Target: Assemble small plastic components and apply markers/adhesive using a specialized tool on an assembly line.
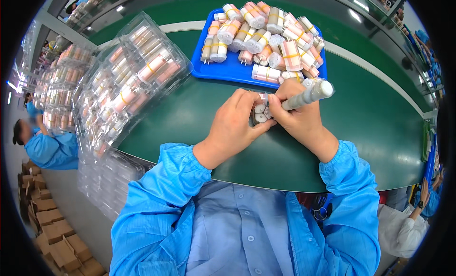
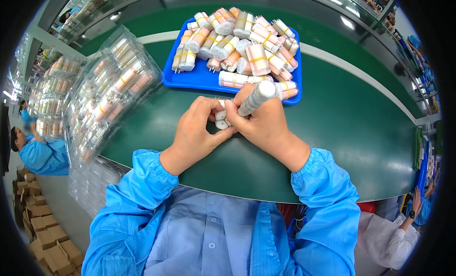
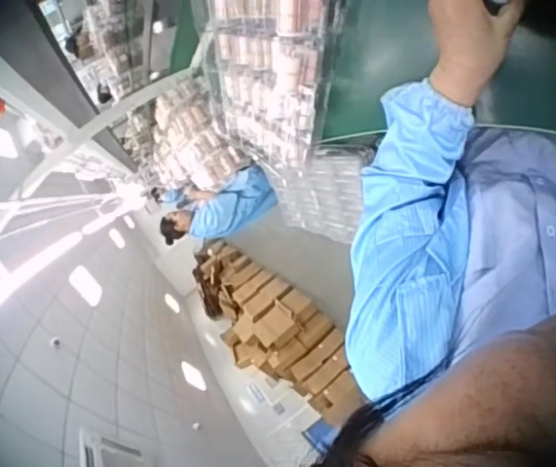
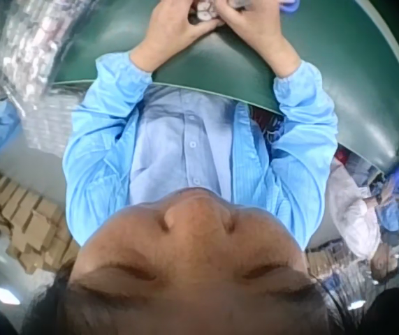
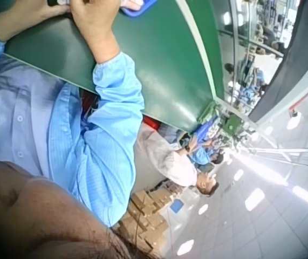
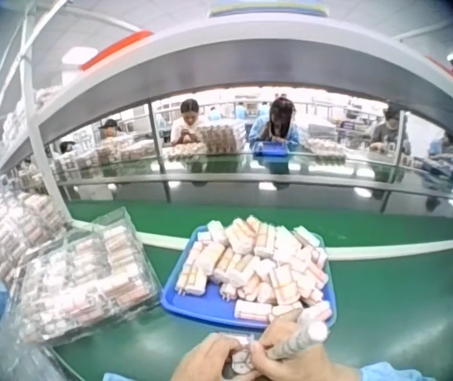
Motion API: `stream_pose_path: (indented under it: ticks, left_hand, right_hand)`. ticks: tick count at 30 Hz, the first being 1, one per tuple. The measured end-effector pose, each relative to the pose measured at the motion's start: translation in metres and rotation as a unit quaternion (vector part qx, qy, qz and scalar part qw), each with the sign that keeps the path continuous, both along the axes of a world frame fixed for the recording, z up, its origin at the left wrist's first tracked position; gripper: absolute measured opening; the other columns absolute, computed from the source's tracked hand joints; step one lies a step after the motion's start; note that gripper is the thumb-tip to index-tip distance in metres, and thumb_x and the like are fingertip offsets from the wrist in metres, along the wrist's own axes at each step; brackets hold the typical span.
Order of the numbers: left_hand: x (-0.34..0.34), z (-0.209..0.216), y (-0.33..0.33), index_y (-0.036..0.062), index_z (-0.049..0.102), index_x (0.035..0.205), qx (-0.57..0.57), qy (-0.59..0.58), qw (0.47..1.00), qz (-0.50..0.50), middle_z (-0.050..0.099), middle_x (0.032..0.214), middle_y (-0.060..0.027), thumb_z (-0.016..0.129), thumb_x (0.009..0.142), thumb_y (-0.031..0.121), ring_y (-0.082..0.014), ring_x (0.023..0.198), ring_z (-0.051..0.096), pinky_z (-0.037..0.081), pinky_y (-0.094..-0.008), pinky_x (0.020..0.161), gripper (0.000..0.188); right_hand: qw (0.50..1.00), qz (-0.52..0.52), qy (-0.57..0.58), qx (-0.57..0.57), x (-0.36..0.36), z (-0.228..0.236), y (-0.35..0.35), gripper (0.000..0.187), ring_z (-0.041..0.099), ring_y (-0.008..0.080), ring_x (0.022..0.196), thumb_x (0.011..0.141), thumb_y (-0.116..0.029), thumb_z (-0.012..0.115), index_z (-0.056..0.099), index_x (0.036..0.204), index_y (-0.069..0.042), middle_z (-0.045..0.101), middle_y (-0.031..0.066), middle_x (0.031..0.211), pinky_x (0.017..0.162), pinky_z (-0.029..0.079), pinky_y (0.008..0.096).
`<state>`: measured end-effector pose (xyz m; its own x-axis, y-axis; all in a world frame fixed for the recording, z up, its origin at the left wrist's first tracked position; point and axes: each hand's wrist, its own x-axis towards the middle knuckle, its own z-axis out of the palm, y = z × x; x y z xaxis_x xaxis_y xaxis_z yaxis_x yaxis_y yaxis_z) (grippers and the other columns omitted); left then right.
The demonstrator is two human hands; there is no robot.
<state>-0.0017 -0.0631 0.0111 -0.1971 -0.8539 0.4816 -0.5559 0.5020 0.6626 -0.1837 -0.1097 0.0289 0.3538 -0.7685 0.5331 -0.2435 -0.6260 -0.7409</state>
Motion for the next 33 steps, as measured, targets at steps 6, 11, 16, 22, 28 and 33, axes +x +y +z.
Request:
stream_pose_path:
  ticks: [6,11,16,22,28,33]
  left_hand:
    - [-0.001,0.001,0.006,0.0005,0.050,0.130,0.051,0.056,0.995,-0.068,0.065,0.118,-0.0169,0.077,0.078,-0.001,-0.0293,0.107,0.069,0.056,-0.0376,0.095,0.059]
    - [-0.002,0.002,0.009,0.0005,0.042,0.138,0.095,0.066,0.989,-0.092,0.064,0.119,-0.0200,0.071,0.078,-0.005,-0.0308,0.117,0.065,0.050,-0.0401,0.106,0.067]
    - [-0.002,0.005,0.007,0.0001,0.043,0.136,0.051,-0.014,0.997,-0.048,0.063,0.118,-0.0168,0.078,0.077,0.000,-0.0281,0.113,0.065,0.055,-0.0370,0.093,0.068]
    - [-0.002,-0.003,0.009,0.0018,0.044,0.136,0.076,0.002,0.997,-0.012,0.065,0.116,-0.0162,0.080,0.075,0.003,-0.0276,0.107,0.066,0.054,-0.0362,0.088,0.071]
    - [-0.001,0.006,0.010,0.0019,0.036,0.143,0.125,0.063,0.986,-0.087,0.064,0.125,-0.0207,0.068,0.078,-0.004,-0.0315,0.120,0.064,0.050,-0.0389,0.101,0.073]
    - [-0.001,0.004,0.010,0.0027,0.034,0.145,0.149,0.080,0.980,-0.100,0.063,0.127,-0.0208,0.070,0.078,-0.002,-0.0313,0.121,0.063,0.049,-0.0401,0.103,0.076]
  right_hand:
    - [1.000,-0.010,-0.028,-0.007,-0.004,0.007,-0.005,0.014,0.054,0.0120,0.058,0.088,-0.005,0.072,0.062,0.079,-0.002,0.060,0.0035,0.067,0.053,0.041,0.0302]
    - [0.999,0.012,-0.029,0.025,-0.004,0.003,-0.004,0.015,0.055,0.0119,0.059,0.088,-0.006,0.072,0.061,0.080,-0.002,0.061,0.0043,0.067,0.053,0.042,0.0296]
    - [1.000,0.009,0.012,0.019,-0.005,0.001,-0.003,0.015,0.057,0.0115,0.060,0.088,-0.007,0.073,0.061,0.080,-0.003,0.062,0.0046,0.068,0.054,0.044,0.0296]
    - [0.999,0.017,-0.024,0.035,-0.003,0.001,-0.003,0.015,0.055,0.0123,0.060,0.089,-0.007,0.072,0.061,0.080,-0.002,0.060,0.0043,0.068,0.055,0.043,0.0305]
    - [0.998,0.020,-0.053,0.023,-0.004,0.002,-0.008,0.016,0.052,0.0115,0.060,0.090,-0.007,0.071,0.062,0.078,-0.002,0.059,0.0033,0.068,0.055,0.040,0.0305]
    - [0.999,0.021,-0.026,0.035,-0.005,-0.001,-0.005,0.015,0.053,0.0121,0.059,0.089,-0.007,0.072,0.062,0.079,-0.002,0.059,0.0041,0.070,0.053,0.040,0.0314]
